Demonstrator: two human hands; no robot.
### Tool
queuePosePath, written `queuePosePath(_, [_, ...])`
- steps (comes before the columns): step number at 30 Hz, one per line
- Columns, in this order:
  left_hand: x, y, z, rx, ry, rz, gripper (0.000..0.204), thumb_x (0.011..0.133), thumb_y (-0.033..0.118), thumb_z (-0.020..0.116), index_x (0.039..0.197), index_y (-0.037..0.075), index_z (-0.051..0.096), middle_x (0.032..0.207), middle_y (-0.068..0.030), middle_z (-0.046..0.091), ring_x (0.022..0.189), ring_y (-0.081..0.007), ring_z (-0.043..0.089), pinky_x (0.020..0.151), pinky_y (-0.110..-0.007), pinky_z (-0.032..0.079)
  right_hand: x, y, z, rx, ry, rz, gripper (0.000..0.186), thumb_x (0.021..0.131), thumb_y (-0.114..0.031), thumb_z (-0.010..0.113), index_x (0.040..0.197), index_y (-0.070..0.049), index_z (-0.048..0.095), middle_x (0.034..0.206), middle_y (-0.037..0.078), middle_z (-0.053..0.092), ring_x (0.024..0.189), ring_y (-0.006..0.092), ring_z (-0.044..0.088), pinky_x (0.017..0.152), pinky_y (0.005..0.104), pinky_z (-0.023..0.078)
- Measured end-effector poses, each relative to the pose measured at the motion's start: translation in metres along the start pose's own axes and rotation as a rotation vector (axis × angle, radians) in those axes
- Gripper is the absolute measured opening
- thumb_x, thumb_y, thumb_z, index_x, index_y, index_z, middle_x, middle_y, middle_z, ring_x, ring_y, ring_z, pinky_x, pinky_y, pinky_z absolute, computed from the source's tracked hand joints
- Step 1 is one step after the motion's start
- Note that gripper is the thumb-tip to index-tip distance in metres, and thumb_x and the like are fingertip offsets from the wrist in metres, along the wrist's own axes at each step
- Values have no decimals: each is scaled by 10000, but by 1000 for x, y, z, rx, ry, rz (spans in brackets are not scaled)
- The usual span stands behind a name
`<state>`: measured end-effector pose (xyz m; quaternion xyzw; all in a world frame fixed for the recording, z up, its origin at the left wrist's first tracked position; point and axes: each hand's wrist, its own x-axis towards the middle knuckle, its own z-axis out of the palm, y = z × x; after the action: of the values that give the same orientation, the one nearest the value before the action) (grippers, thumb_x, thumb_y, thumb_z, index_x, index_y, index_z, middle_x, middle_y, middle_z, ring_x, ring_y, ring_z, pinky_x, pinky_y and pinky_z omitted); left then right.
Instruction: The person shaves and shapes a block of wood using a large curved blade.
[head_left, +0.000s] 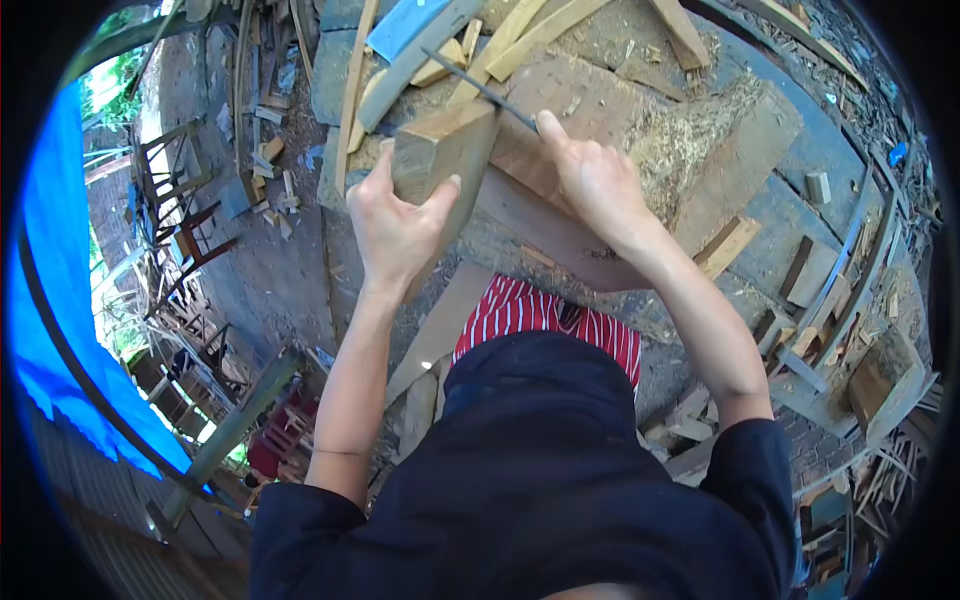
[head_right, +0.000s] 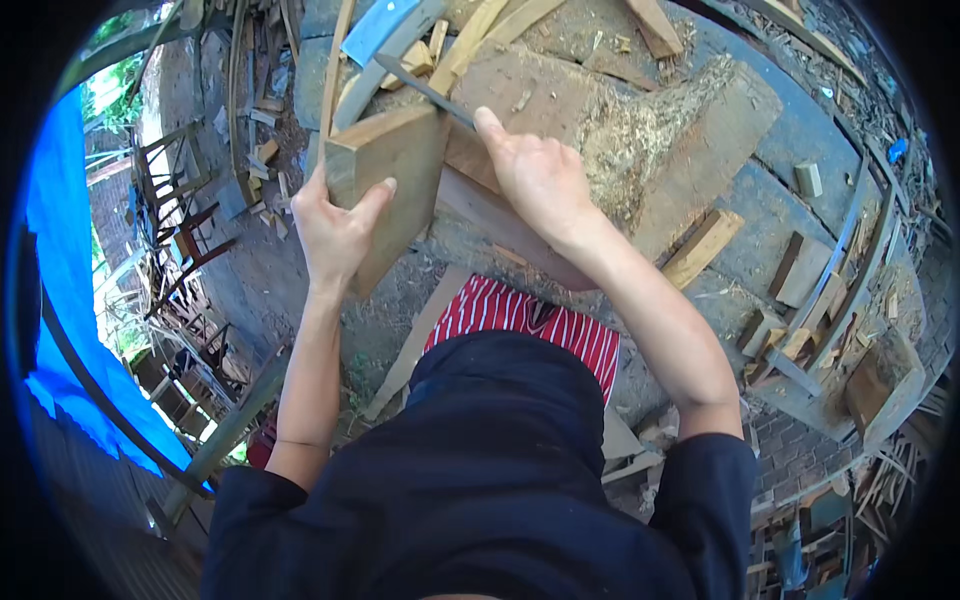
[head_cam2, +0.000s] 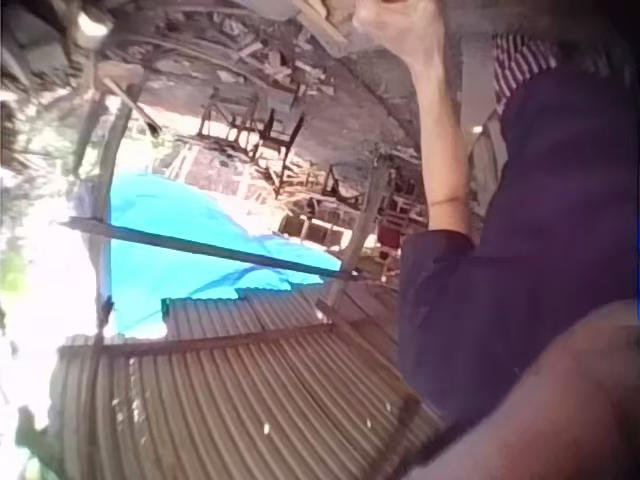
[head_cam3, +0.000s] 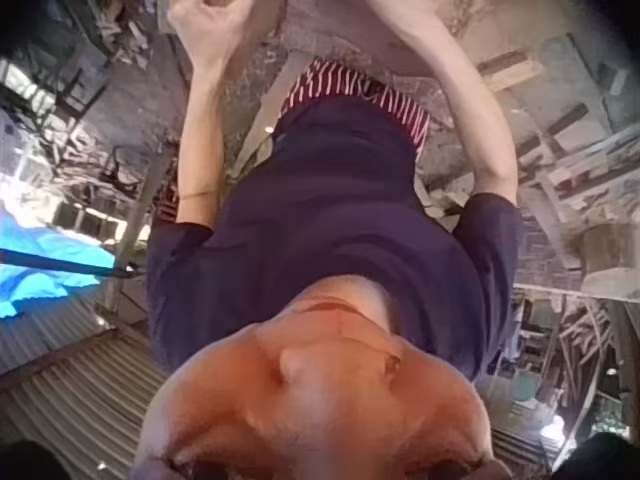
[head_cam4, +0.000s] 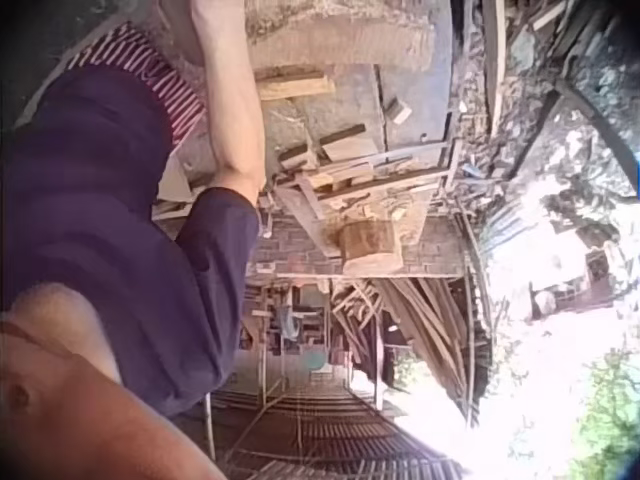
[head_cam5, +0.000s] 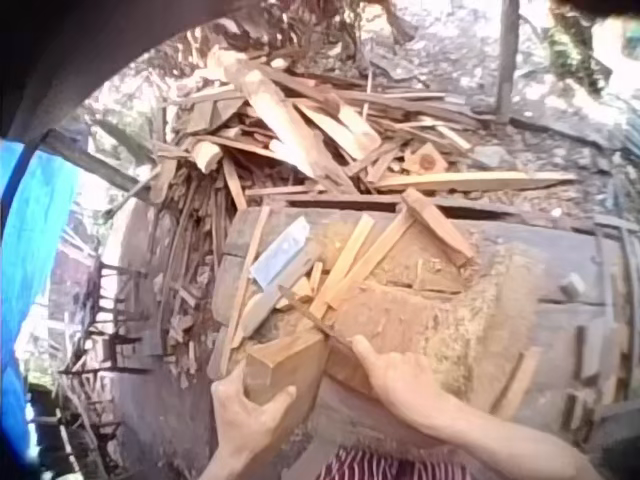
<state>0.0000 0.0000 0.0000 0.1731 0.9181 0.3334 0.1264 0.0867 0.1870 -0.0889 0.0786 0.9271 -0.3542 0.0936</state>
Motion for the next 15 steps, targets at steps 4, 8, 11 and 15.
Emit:
queuePosePath(4, [-8, -1, -14, -54, -15, -16, 389, 735, 71, 757, 1074, -86, 652, 878, -184, 747, 794, -232, 743, 725, -325, 560, -30, -41, -22, 53, 40, -80, 281, 932, -79, 461, 1213, -96, 452, 719, 182, 671, 672, 374, 691, 573, 491, 543])
queuePosePath(8, [-5, 4, -1, -66, 5, 16, 410, 727, 65, 756, 1084, -103, 644, 869, -192, 744, 788, -232, 743, 730, -324, 561, -7, 5, -6, -20, -31, 2, 347, 936, -76, 456, 1282, -91, 455, 738, 179, 674, 686, 361, 693, 574, 475, 545])
queuePosePath(11, [2, -4, 2, -5, 25, 63, 409, 724, 74, 758, 1090, -77, 654, 870, -186, 746, 779, -241, 745, 723, -325, 562, -6, 19, 9, -106, 45, -21, 361, 938, -58, 453, 1298, -79, 462, 751, 167, 680, 704, 343, 699, 576, 465, 547])
queuePosePath(15, [-4, 0, -6, -24, 5, 33, 434, 710, 100, 759, 1107, -49, 664, 868, -192, 741, 784, -277, 749, 719, -346, 568, -21, -23, -24, 38, 31, -95, 395, 936, -63, 470, 1330, -101, 462, 757, 160, 679, 659, 352, 684, 546, 461, 542])
